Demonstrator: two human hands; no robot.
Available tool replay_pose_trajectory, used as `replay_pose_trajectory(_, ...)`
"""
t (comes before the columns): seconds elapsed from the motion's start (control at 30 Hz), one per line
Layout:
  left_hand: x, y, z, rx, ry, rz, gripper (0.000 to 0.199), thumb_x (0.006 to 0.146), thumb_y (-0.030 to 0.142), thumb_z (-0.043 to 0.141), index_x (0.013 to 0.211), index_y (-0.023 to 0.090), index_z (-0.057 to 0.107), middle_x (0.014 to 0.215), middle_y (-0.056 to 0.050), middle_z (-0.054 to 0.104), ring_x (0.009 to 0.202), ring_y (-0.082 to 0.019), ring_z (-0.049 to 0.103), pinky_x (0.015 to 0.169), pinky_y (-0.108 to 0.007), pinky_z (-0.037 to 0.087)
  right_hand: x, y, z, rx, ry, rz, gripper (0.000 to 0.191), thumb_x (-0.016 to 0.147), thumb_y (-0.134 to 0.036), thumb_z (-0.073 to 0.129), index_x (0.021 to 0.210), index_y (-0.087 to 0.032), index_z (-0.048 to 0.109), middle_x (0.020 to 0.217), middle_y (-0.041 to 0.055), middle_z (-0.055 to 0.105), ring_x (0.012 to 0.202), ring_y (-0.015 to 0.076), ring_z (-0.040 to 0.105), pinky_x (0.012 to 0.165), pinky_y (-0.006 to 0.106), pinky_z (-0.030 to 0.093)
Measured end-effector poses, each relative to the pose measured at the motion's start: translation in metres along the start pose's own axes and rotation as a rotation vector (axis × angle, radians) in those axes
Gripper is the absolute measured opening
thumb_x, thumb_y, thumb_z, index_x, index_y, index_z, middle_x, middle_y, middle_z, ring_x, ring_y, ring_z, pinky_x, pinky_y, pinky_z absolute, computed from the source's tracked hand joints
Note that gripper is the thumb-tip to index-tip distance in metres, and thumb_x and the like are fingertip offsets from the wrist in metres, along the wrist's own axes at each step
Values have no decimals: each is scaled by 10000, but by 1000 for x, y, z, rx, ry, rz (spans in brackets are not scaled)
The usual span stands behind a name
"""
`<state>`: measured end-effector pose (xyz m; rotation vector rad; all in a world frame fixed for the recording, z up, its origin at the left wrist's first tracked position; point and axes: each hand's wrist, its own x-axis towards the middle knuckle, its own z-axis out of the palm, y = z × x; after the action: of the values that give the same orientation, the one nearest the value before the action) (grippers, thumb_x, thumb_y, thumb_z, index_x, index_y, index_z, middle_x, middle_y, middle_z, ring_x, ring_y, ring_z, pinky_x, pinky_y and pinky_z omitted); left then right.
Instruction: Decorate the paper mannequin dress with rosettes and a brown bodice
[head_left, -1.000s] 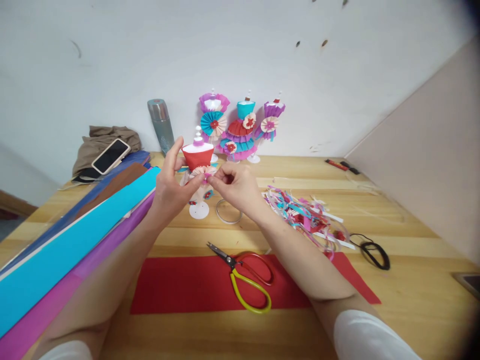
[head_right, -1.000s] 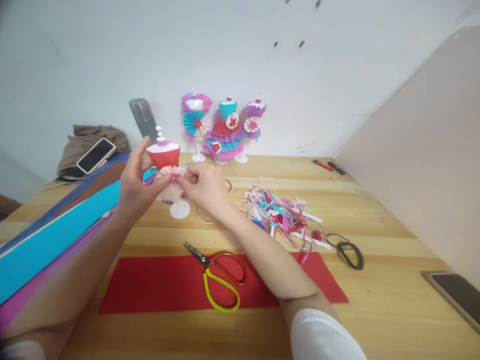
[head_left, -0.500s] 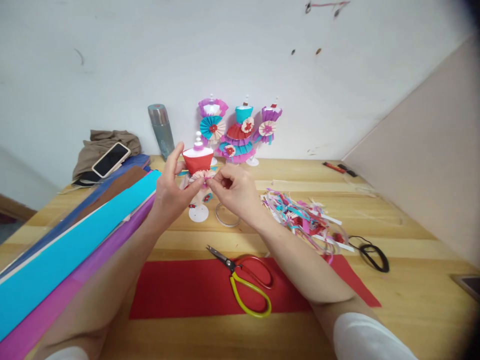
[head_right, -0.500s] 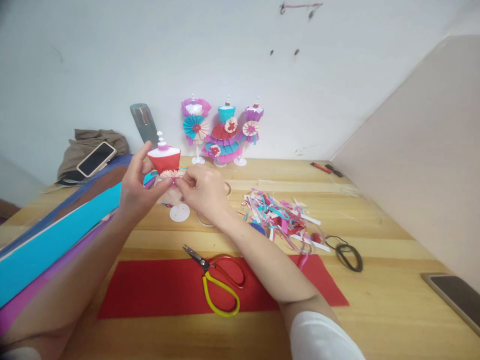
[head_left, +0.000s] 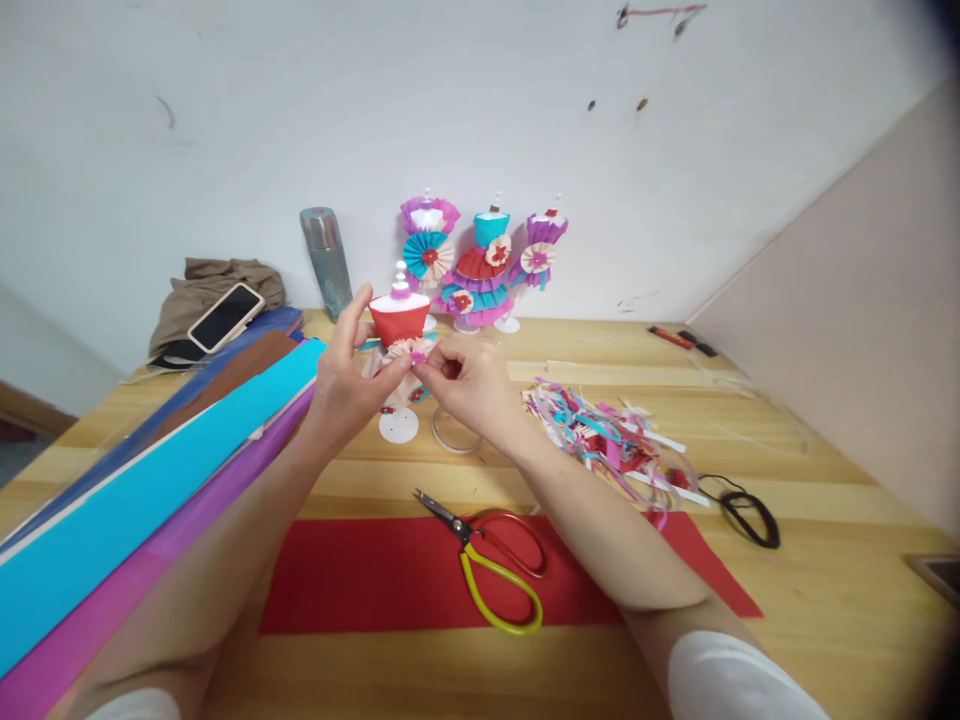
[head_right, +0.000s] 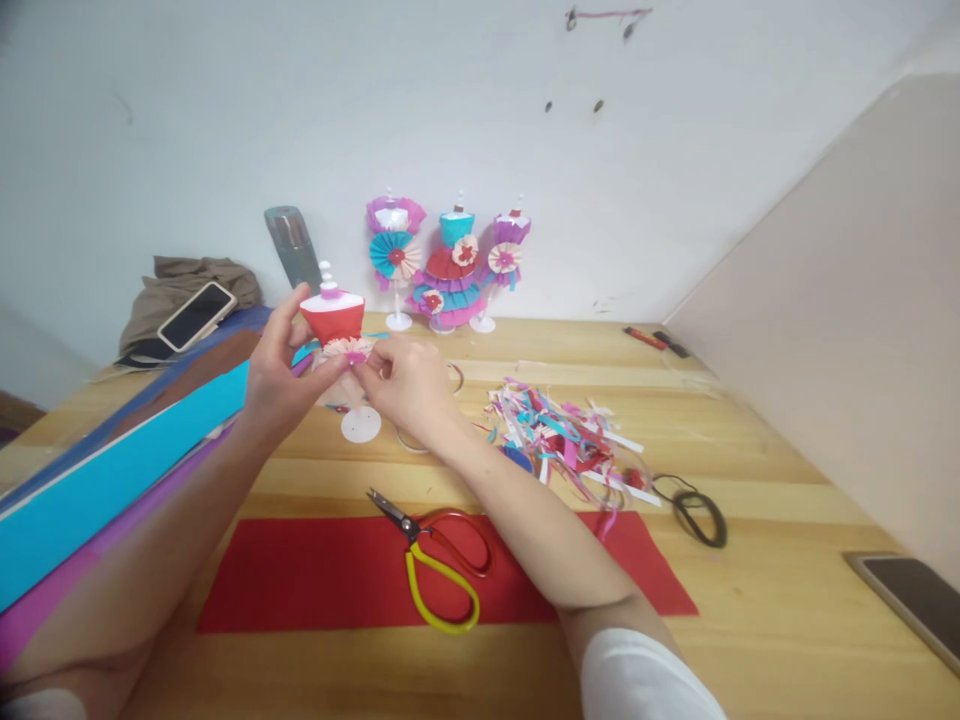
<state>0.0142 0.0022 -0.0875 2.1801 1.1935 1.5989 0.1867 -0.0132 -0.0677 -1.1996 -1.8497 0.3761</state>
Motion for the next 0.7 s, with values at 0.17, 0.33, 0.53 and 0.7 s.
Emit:
replay_pose_trajectory(0.17, 1, 1, -3, -5, -37, 36, 837, 828, 467, 746, 1529, 250, 345, 1349, -131, 611, 1158, -272, 656, 950, -401, 564, 0, 0, 0, -6, 4, 6, 292, 797, -175, 615, 554, -185, 453, 547, -24, 489, 539, 94, 407, 558, 273, 250)
replay_pose_trajectory(0.33, 1, -1, 1, 41, 7, 39, 851, 820, 516, 736, 1530, 250, 349, 1437, -154, 533, 1177, -283, 643, 900, -365, 576, 0, 0, 0, 0, -10, 8, 293, 787, -166, 626, 555, -185, 449, 548, -30, 471, 540, 95, 403, 563, 272, 252)
replay_pose_trajectory(0.53, 1, -1, 3, 44, 8, 43, 843, 828, 492, 734, 1529, 240, 339, 1385, -141, 581, 1154, -265, 654, 911, -351, 572, 1, -2, -2, -1, -25, 22, 294, 791, -172, 633, 560, -187, 452, 546, -33, 461, 541, 97, 395, 568, 276, 255)
replay_pose_trajectory(0.7, 1, -4, 2, 41, 0, 65, 871, 818, 516, 744, 1533, 249, 325, 1357, -130, 607, 1170, -266, 646, 953, -365, 554, 2, -2, -6, 14, -24, 29, 276, 787, -177, 631, 567, -190, 464, 553, -31, 462, 558, 103, 402, 566, 273, 272)
